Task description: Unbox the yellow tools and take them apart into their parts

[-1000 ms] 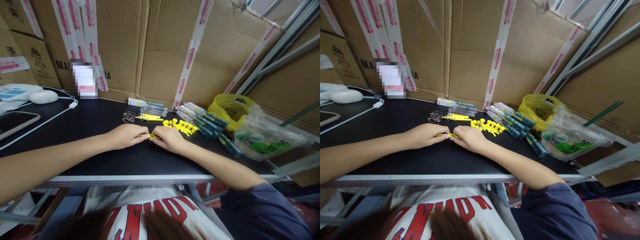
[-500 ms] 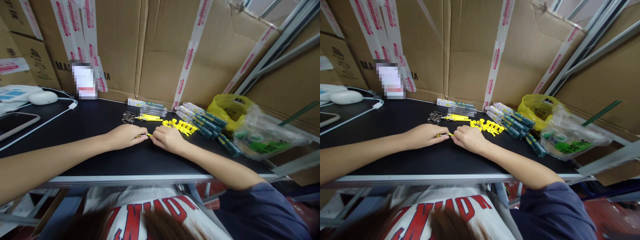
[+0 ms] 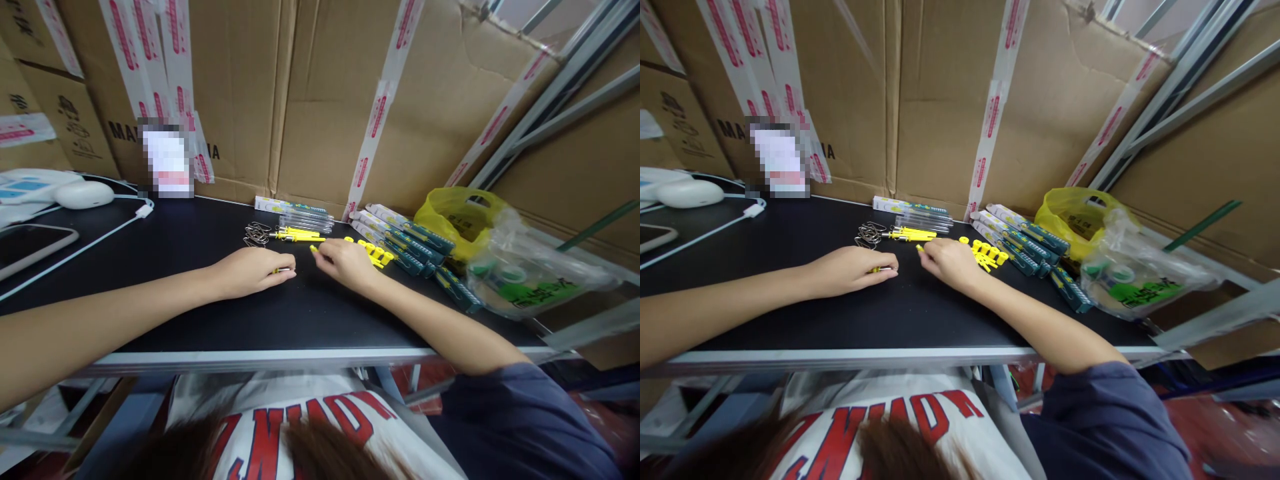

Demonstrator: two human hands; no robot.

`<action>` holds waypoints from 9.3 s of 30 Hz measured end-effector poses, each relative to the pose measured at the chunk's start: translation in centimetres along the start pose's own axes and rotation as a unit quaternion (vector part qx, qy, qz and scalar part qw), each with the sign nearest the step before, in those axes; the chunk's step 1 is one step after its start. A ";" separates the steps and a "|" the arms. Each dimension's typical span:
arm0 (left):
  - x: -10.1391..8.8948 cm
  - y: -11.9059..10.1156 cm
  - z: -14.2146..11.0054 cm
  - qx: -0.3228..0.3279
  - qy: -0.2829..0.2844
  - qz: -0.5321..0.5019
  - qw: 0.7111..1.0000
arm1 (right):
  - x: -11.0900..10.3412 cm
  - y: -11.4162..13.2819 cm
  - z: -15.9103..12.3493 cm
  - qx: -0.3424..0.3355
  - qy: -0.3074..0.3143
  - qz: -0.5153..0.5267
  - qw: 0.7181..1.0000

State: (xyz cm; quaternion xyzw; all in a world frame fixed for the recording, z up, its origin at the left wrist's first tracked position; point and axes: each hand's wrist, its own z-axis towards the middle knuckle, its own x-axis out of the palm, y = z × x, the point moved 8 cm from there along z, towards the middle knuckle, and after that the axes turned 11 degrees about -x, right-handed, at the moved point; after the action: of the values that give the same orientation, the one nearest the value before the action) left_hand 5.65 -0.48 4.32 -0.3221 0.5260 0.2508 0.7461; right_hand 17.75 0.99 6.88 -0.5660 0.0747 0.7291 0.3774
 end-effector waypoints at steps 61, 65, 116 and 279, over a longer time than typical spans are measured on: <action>-4.9 0.8 -1.6 -0.014 -0.223 -0.481 0.848 | 0.7 3.6 -0.1 -0.056 0.021 0.467 0.882; -5.1 1.2 -1.4 -0.019 -0.231 -0.506 0.831 | 1.2 2.9 0.1 -0.020 0.006 0.505 0.863; -1.2 -1.3 -0.7 0.080 -0.091 0.001 0.993 | 2.3 1.4 0.0 0.072 -0.027 0.659 0.749; 0.0 -2.5 -1.1 0.030 -0.068 0.125 0.989 | 3.2 4.8 -0.7 0.030 0.115 0.701 0.703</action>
State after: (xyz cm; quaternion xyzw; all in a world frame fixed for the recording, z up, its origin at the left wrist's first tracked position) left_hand 6.79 -3.00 4.60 -0.2137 0.5170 0.3479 0.7523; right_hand 15.02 -1.29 2.30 -0.4182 0.5146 0.7101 -0.2370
